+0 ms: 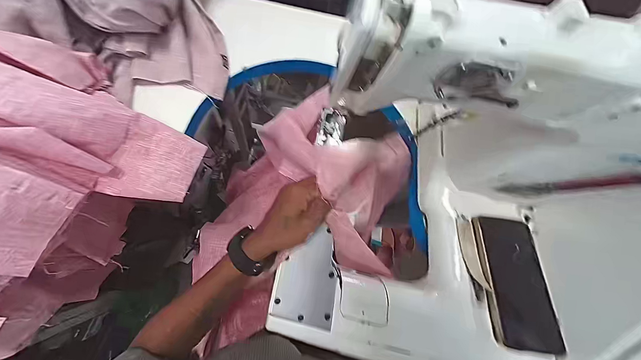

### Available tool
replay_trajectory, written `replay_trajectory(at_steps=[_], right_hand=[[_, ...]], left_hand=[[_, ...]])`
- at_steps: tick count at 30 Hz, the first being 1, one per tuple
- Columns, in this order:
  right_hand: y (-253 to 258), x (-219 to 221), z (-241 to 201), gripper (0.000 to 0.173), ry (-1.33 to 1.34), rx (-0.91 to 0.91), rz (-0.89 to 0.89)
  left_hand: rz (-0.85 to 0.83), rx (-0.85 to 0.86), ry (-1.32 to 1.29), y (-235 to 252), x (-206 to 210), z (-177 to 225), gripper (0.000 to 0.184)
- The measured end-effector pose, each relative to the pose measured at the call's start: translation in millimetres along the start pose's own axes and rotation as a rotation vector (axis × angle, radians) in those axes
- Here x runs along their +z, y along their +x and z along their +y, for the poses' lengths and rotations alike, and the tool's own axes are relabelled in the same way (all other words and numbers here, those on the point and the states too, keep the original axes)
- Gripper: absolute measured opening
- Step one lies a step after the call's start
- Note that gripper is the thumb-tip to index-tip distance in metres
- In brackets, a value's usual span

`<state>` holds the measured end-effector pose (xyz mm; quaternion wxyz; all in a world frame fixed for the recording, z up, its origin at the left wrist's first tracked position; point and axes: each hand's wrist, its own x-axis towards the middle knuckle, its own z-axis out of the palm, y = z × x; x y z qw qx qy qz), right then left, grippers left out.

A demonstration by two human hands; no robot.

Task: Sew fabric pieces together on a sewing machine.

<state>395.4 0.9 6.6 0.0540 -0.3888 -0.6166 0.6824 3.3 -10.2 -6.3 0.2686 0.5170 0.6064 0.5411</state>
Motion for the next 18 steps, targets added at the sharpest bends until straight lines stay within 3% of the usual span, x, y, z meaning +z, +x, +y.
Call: replay_trajectory(at_steps=[2,3,4,7,9,12,15,17,18], right_hand=[[23,0,-58,0.023,-0.258,-0.213,0.274],[61,1,-80,0.026,-0.421,-0.307,0.387],[103,4,-100,0.029,-0.516,-0.352,0.387],[181,42,-142,0.025,-0.363,-0.366,0.088],[183,70,-166,0.029,-0.172,-0.436,-0.027],[178,87,-156,0.021,0.085,-0.52,-0.168],[187,84,-153,0.053,0.126,-0.577,-0.339],[188,90,-156,0.042,-0.02,-0.606,-0.295],[186,99,-158,0.025,-0.128,-0.584,-0.21]], left_hand=[[0.006,0.033,-0.029,-2,1,5,0.021],[-0.012,0.067,-0.022,3,0,10,0.023],[-0.035,0.09,-0.009,5,0,16,0.023],[-0.019,0.122,0.088,1,-13,34,0.024],[0.091,0.116,0.107,4,-29,34,0.025],[0.164,0.061,0.045,-12,-38,19,0.027],[0.154,0.075,-0.045,-18,-42,11,0.03],[0.152,0.081,-0.138,-20,-46,7,0.028],[0.153,0.072,-0.187,-20,-46,5,0.026]])
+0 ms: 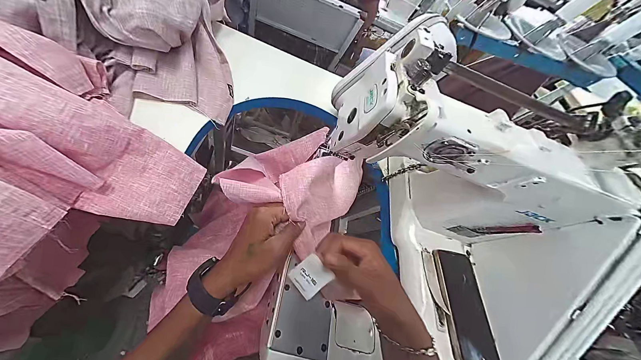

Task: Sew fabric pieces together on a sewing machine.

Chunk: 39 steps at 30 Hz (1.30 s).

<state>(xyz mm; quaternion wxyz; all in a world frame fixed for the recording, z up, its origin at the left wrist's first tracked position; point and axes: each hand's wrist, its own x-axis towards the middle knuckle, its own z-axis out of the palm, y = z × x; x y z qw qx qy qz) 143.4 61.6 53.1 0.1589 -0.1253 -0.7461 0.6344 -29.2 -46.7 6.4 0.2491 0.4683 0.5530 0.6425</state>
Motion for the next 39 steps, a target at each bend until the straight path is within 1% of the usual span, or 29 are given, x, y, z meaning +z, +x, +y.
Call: replay_trajectory(at_steps=[1,2,3,4,5,6,8,9,10,11,13,14,15,16,18,19,20,21,22,23,24,27,28,29,31,33,35,37,39], right_hand=[[3,11,-5,0.019,-0.147,0.072,0.031],[7,20,-10,0.03,-0.26,0.15,0.051],[9,22,-14,0.031,-0.322,0.206,0.074],[8,16,-15,0.024,-0.357,0.208,0.142],[3,-1,-15,0.017,-0.409,0.18,0.261],[-4,-28,-14,0.018,-0.494,0.191,0.409],[-18,-77,-16,0.023,-0.75,0.275,0.74],[-20,-85,-19,0.023,-0.877,0.296,0.833],[-15,-77,-25,0.025,-0.979,0.267,0.826],[-8,-57,-29,0.029,-1.049,0.209,0.707],[11,-3,-19,0.034,-1.136,0.073,0.349],[27,12,-11,0.033,-1.171,-0.003,0.19],[38,14,-6,0.03,-1.175,0.015,0.061],[46,3,-3,0.026,-1.184,0.056,0.018],[49,-24,6,0.02,-1.191,0.006,0.123],[44,-31,11,0.019,-1.171,-0.048,0.16],[36,-28,22,0.018,-1.136,-0.116,0.195],[28,-21,34,0.02,-1.097,-0.169,0.233],[21,-15,43,0.021,-1.056,-0.188,0.256],[23,-13,47,0.022,-1.028,-0.2,0.278],[28,-13,46,0.024,-1.014,-0.195,0.301],[20,-12,29,0.047,-0.986,-0.028,0.228],[16,-10,19,0.056,-0.985,0.014,0.171],[13,-8,13,0.057,-1.028,-0.019,0.12],[3,3,14,0.044,-1.095,-0.198,0.038],[-1,15,24,0.011,-1.103,-0.376,-0.05],[-7,27,21,0.013,-1.012,-0.404,-0.201],[-11,32,18,0.011,-0.918,-0.398,-0.309],[-13,34,13,0.01,-1.015,-0.392,-0.228]], left_hand=[[0.0,-0.024,-0.032,0,0,-1,0.025],[0.003,-0.052,-0.032,0,0,-2,0.024],[0.016,-0.081,0.013,-2,-4,-3,0.023],[0.046,-0.116,0.109,-4,-13,-5,0.022],[0.083,-0.154,0.244,-8,-31,-9,0.019],[0.129,-0.206,0.397,-12,-53,-15,0.017],[0.182,-0.358,0.647,-15,-92,-25,0.025],[0.175,-0.39,0.74,-13,-96,-21,0.032],[0.137,-0.343,0.817,-9,-90,-12,0.036],[0.073,-0.249,0.873,-5,-72,1,0.033],[-0.062,0.011,0.923,-8,-18,21,0.017],[-0.071,0.122,0.929,-11,4,27,0.009],[-0.054,0.152,0.916,-18,15,26,0.009],[-0.05,0.051,0.855,-27,11,25,0.017],[-0.127,-0.273,0.708,-44,-34,22,0.033],[-0.216,-0.36,0.63,-56,-51,22,0.026],[-0.344,-0.36,0.537,-72,-56,28,0.016],[-0.51,-0.291,0.391,-84,-51,39,0.013],[-0.664,-0.248,0.197,-85,-39,52,0.015],[-0.714,-0.224,0.068,-71,-29,55,0.017],[-0.645,-0.208,0.031,-50,-25,44,0.019],[-0.039,-0.263,0.211,9,16,-22,0.021],[0.122,-0.287,0.295,24,35,-32,0.023],[0.234,-0.24,0.371,33,50,-36,0.022],[0.28,-0.22,0.435,37,57,-33,0.021],[0.262,-0.254,0.409,46,45,-33,0.022],[0.293,-0.236,0.301,65,35,-44,0.022],[0.275,-0.227,0.256,82,40,-50,0.025],[0.214,-0.207,0.234,77,57,-48,0.048]])
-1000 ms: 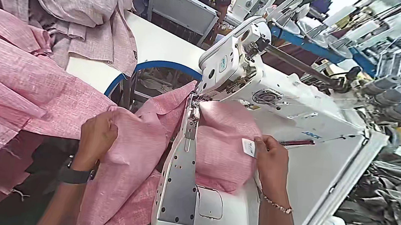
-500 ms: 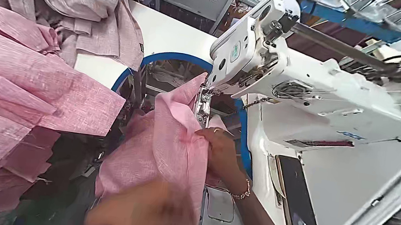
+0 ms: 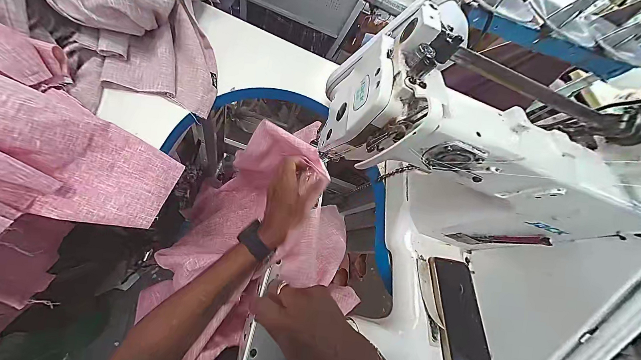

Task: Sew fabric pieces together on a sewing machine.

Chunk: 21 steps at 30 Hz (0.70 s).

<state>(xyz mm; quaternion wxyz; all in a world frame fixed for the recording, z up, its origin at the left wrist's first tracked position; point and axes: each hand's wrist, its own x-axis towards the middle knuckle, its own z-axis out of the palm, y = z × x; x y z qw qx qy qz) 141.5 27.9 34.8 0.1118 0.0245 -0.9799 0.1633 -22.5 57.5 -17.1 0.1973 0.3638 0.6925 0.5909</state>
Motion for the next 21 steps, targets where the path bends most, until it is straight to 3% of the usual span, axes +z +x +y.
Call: replay_trajectory(at_steps=[2,3,5,9,12,13,15,16,18,19,21], right_hand=[[3,-6,7,0.028,-0.186,0.105,0.069],[3,-5,14,0.028,-0.225,0.126,0.09],[1,1,21,0.019,-0.201,0.085,0.101],[0,7,9,0.014,-0.103,-0.008,-0.013],[-4,-6,4,0.008,0.162,-0.032,-0.065],[-9,-19,9,0.02,0.238,0.06,-0.027],[-32,-61,42,0.06,0.294,0.367,0.076],[-50,-84,64,0.061,0.299,0.516,0.124],[-84,-119,95,0.022,0.18,0.772,0.23],[-86,-129,101,0.015,0.02,0.909,0.272],[-62,-130,101,0.022,-0.142,1.044,0.405]], left_hand=[[-0.04,-0.017,-0.114,-21,2,-2,0.061],[-0.026,-0.037,-0.168,-31,1,-6,0.06],[-0.014,-0.05,-0.198,-44,-6,-12,0.041],[-0.002,0.01,0.076,-18,-18,-7,0.025],[0.005,0.204,0.211,-7,-8,2,0.026],[-0.024,0.222,0.268,-16,-4,8,0.029],[-0.122,0.104,0.362,-41,-5,19,0.041],[-0.194,0.012,0.383,-51,-11,22,0.049],[-0.284,-0.115,0.42,-57,-18,25,0.069],[-0.264,-0.125,0.453,-52,-17,26,0.072],[-0.085,-0.003,0.523,-37,-10,21,0.061]])
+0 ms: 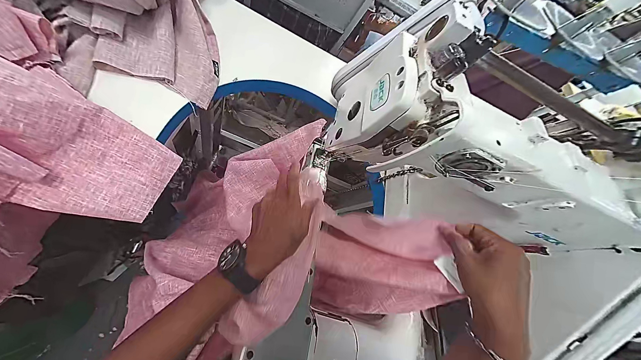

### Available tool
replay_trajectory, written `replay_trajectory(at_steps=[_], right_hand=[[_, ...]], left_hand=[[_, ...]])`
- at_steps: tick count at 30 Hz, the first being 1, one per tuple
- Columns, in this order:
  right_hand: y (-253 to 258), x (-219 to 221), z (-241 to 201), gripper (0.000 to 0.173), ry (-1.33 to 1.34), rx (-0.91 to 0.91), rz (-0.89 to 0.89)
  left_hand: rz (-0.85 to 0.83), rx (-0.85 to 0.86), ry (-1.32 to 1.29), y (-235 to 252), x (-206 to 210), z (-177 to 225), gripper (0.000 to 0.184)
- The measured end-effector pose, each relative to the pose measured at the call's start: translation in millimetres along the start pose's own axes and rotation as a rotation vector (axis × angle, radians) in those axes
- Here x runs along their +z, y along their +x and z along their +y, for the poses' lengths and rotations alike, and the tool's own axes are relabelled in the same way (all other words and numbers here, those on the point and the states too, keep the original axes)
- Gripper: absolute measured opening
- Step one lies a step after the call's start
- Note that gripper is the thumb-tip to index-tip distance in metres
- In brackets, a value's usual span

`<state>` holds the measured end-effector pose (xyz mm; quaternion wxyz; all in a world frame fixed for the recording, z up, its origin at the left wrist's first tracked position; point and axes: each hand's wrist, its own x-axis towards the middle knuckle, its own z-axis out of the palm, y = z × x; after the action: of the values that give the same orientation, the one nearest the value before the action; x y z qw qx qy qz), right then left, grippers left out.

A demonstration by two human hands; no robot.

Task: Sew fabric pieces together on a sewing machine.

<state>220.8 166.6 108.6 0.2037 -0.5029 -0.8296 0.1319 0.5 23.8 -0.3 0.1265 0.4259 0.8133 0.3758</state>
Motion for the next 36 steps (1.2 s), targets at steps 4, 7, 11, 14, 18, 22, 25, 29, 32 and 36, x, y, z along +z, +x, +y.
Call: replay_trajectory(at_steps=[4,7,11,14,18,22,25,29,32,36], right_hand=[[-8,38,-49,0.022,0.171,-0.22,-0.172],[5,55,-40,0.019,0.032,-0.082,-0.299],[6,67,-25,0.018,0.132,-0.108,-0.05],[-17,98,-49,0.02,0.37,-0.416,-0.091],[-25,120,-52,0.021,0.451,-0.447,-0.234],[-26,121,-51,0.019,0.528,-0.352,-0.108],[-27,119,-53,0.018,0.54,-0.34,-0.039],[-31,118,-57,0.018,0.488,-0.364,-0.034],[-32,115,-59,0.019,0.283,-0.371,0.12],[-27,112,-53,0.021,0.427,-0.432,-0.181]], left_hand=[[0.089,0.144,-0.058,4,7,-1,0.037],[-0.05,0.046,-0.076,-3,4,-4,0.052],[0.021,0.102,-0.173,1,2,-9,0.064],[0.064,0.29,-0.063,-10,6,-19,0.041],[0.064,0.28,-0.179,-13,7,-23,0.04],[0.114,0.121,-0.293,-16,10,-20,0.068],[0.139,0.176,-0.295,-16,12,-18,0.044],[0.039,0.237,-0.173,-3,3,-16,0.048],[0.03,0.303,-0.045,-5,4,-20,0.049],[-0.047,0.347,-0.019,-7,1,-25,0.043]])
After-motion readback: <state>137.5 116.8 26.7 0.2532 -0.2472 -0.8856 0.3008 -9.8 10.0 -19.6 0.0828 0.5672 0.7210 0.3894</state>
